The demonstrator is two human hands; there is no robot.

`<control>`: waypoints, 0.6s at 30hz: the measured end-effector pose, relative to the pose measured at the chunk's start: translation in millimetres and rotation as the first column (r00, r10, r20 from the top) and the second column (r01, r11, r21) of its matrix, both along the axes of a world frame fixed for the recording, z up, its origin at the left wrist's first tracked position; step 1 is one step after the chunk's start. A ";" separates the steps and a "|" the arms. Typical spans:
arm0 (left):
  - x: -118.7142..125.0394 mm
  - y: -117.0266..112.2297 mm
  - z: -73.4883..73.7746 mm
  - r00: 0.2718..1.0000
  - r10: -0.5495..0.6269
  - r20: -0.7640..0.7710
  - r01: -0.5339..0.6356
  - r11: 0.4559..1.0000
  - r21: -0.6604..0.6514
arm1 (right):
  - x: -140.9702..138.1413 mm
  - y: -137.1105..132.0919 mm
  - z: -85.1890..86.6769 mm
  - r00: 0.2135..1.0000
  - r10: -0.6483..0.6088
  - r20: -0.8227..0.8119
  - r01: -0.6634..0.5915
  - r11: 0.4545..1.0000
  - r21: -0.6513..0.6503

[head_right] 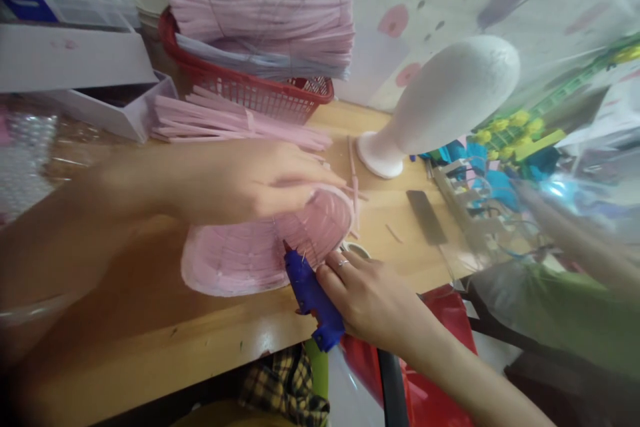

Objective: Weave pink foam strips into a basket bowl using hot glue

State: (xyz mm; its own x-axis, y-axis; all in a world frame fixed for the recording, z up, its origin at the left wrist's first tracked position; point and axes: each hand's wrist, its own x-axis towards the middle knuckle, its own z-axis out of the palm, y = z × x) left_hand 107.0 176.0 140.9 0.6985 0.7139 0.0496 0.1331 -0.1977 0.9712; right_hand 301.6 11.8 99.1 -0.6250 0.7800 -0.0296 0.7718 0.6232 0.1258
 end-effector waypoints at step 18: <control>-15.8 47.8 -21.7 0.983 -0.182 0.013 0.181 0.982 0.051 | 25.8 -20.1 -19.7 0.580 -0.386 -0.717 0.496 0.866 -0.065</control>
